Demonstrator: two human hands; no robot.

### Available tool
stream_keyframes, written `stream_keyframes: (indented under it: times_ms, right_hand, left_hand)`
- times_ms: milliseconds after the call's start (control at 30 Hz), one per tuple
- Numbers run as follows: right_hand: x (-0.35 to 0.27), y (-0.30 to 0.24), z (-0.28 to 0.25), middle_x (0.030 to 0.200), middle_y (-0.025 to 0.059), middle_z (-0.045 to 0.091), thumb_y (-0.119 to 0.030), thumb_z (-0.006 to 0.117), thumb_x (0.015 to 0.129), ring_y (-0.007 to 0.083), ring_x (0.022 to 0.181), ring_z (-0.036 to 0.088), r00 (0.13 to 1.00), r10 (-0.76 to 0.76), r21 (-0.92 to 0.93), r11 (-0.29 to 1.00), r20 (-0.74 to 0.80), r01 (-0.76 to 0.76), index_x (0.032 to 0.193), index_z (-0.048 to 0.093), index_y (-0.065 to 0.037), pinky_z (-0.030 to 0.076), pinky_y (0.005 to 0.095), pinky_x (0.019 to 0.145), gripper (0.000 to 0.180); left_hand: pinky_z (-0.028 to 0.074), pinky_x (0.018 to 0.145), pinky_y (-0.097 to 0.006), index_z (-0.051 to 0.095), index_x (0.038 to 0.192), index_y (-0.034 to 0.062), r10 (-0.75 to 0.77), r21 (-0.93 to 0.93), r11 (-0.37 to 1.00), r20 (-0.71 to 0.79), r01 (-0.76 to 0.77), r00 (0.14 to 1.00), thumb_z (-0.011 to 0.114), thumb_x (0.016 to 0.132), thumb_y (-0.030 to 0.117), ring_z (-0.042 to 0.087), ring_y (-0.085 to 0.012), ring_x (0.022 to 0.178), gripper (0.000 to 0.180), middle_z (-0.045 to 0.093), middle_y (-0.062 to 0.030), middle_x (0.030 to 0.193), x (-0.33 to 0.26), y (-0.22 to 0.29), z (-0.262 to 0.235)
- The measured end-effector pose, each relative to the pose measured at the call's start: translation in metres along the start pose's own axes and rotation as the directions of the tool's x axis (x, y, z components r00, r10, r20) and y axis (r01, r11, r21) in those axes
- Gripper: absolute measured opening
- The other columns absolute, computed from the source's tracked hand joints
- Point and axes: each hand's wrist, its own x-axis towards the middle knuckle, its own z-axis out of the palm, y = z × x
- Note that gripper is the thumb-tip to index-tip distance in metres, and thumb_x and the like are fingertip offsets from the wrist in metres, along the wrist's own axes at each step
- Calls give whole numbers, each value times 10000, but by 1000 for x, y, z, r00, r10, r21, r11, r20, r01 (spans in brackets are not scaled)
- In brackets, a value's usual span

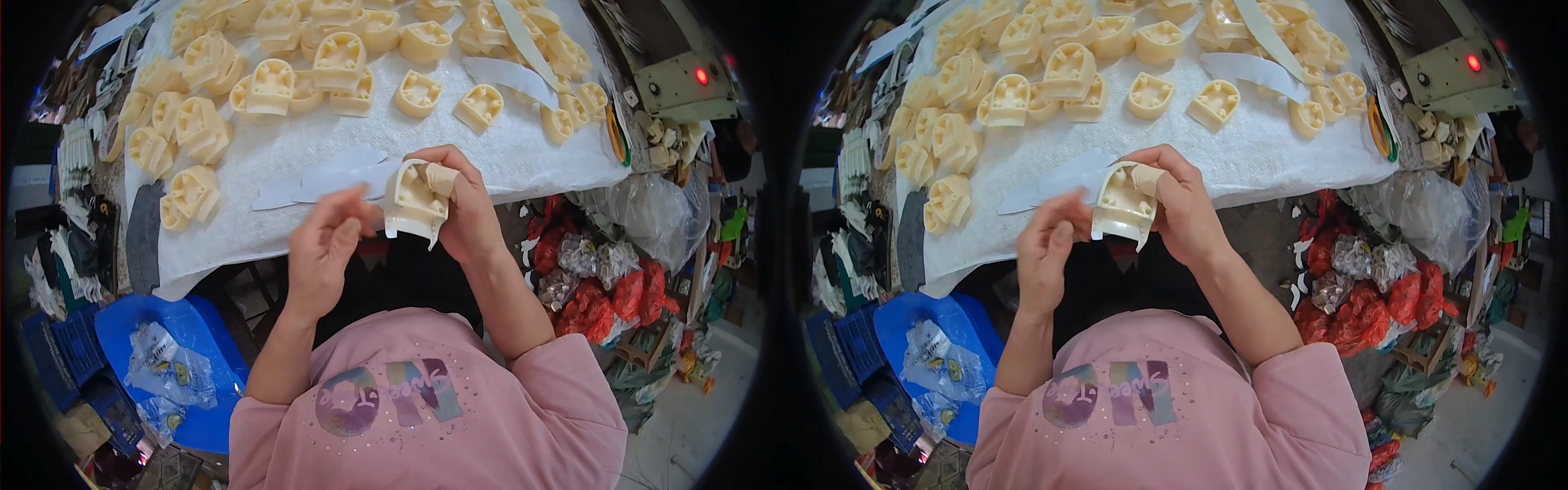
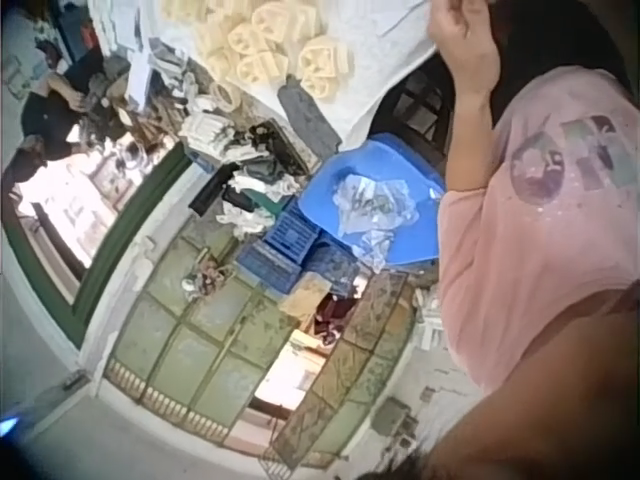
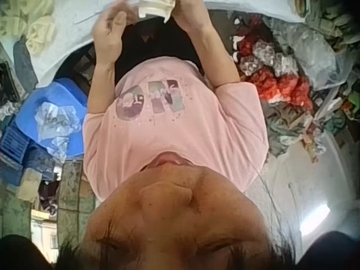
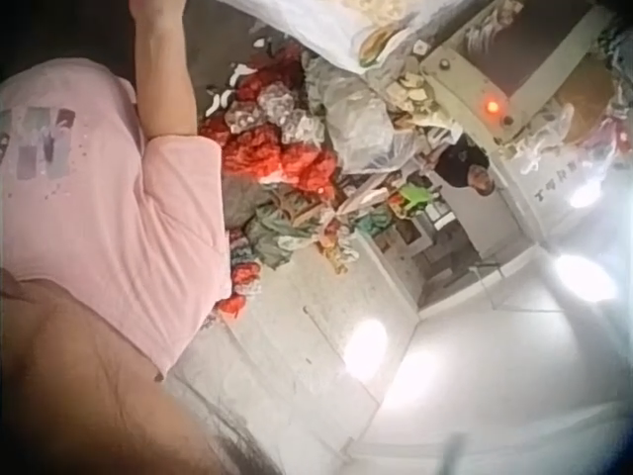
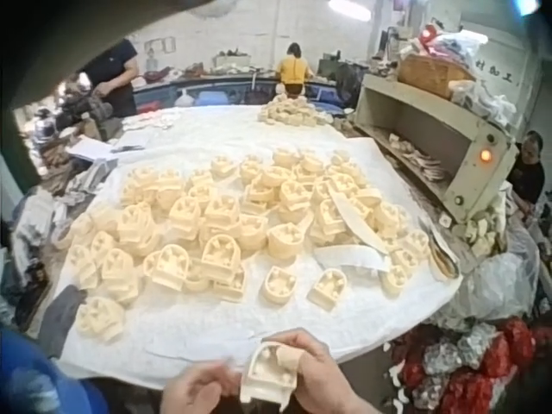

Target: The recorder organizes small plastic shoe components and applies white adhesive strips to them.

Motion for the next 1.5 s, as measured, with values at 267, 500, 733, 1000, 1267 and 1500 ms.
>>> stream_keyframes:
  times_ms: [267,500,733,1000,1267,1500]
  right_hand:
    - [2,7,-5,885,86,582,-168,455,825,129,770,589,982,124,-41,992,145,-119,974,503,-4,501,270,688,227]
    - [2,19,-3,802,63,572,-214,375,831,107,681,571,971,145,-87,988,188,-131,922,498,-16,484,245,585,250]
    - [1,21,6,620,11,500,-260,320,830,65,410,425,974,169,-86,984,152,-157,808,501,-62,315,191,317,269]
    - [-5,-4,-26,1022,58,525,-201,542,885,126,876,535,886,-54,-354,904,461,239,1190,512,-38,469,238,743,348]
    - [-7,-15,-28,1004,59,552,-38,645,773,122,871,559,811,10,-298,933,584,203,999,590,-3,489,245,750,235]
    - [-5,-20,-27,836,70,585,-25,618,734,128,735,593,823,19,-453,843,567,292,944,591,4,506,246,682,213]
  left_hand:
    - [433,680,-274,576,906,33,556,383,756,52,-530,830,646,728,-66,530,-192,809,216,546,-99,889,3,-5,8]
    - [423,618,-302,617,820,74,682,639,481,157,-600,714,662,622,-88,520,-224,739,260,564,-54,859,4,6,11]
    - [484,758,-372,616,831,57,648,439,633,150,-638,746,644,637,-80,577,-331,925,239,591,-104,970,8,-6,14]
    - [514,800,-397,613,861,24,640,359,679,137,-640,756,599,646,-132,600,-376,947,267,616,-151,979,10,-4,1]
    - [517,794,-397,618,875,20,616,291,712,178,-639,767,608,622,-139,606,-378,945,299,627,-148,989,6,-4,2]
    - [531,747,-372,611,857,12,602,345,685,229,-642,765,609,597,-129,623,-358,906,296,634,-151,940,9,2,2]
